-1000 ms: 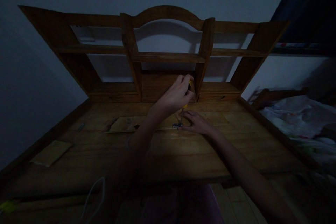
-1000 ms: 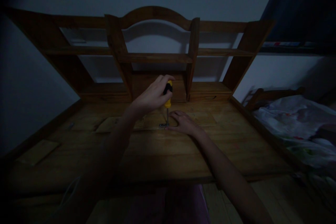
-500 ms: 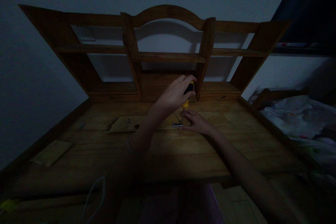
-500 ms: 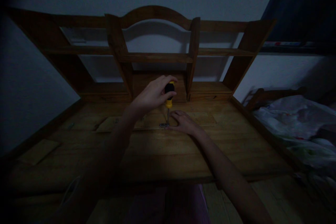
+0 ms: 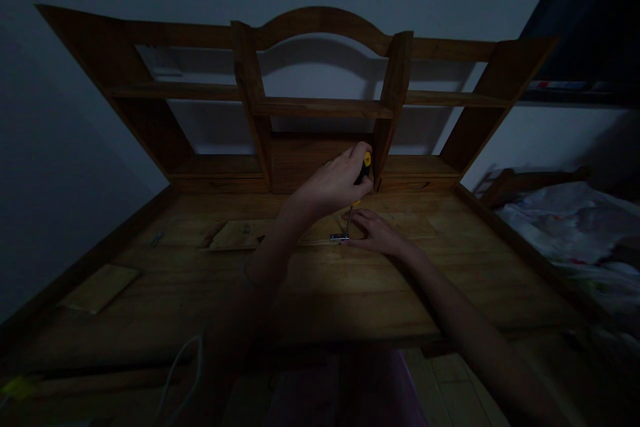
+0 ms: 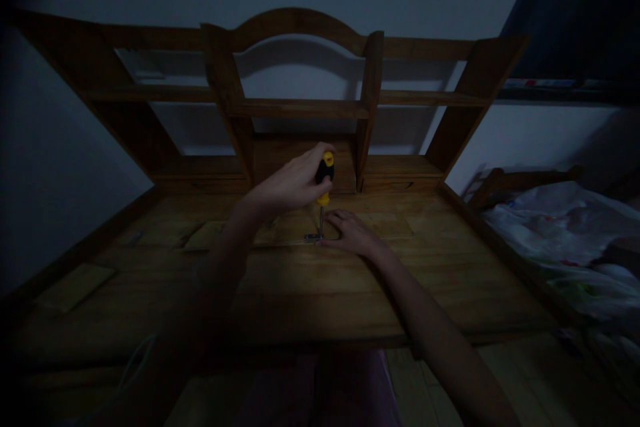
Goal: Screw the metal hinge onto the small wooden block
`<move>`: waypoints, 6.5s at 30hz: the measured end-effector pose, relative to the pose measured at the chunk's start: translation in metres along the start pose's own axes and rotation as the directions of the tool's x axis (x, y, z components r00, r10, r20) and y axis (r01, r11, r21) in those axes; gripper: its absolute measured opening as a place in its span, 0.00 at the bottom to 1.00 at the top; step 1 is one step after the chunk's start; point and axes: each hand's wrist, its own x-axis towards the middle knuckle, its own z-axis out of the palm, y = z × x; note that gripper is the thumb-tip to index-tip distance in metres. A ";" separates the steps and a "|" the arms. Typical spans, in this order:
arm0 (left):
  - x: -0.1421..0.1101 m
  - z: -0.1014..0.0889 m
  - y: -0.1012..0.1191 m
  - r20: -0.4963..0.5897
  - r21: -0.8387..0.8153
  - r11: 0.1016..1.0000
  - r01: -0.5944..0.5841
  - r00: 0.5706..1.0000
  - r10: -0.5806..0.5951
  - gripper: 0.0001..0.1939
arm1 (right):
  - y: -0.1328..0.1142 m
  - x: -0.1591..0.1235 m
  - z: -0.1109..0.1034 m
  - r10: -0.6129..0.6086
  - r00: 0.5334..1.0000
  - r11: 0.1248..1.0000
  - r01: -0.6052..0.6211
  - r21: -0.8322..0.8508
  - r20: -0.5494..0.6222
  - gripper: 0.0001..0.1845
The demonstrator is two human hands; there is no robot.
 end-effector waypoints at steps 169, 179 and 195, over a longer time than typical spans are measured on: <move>0.000 -0.009 -0.009 -0.020 0.034 0.997 -0.074 0.997 0.074 0.17 | -0.001 0.000 -0.002 -0.007 1.000 1.000 0.007 0.012 -0.007 0.37; 0.002 -0.006 -0.013 -0.027 0.037 0.991 -0.130 0.991 0.131 0.14 | -0.001 -0.001 -0.003 -0.010 1.000 1.000 0.010 0.005 0.002 0.37; 0.003 -0.005 -0.014 -0.059 0.099 0.986 -0.138 0.988 0.144 0.14 | -0.002 -0.001 -0.003 -0.005 1.000 1.000 0.005 0.016 0.002 0.38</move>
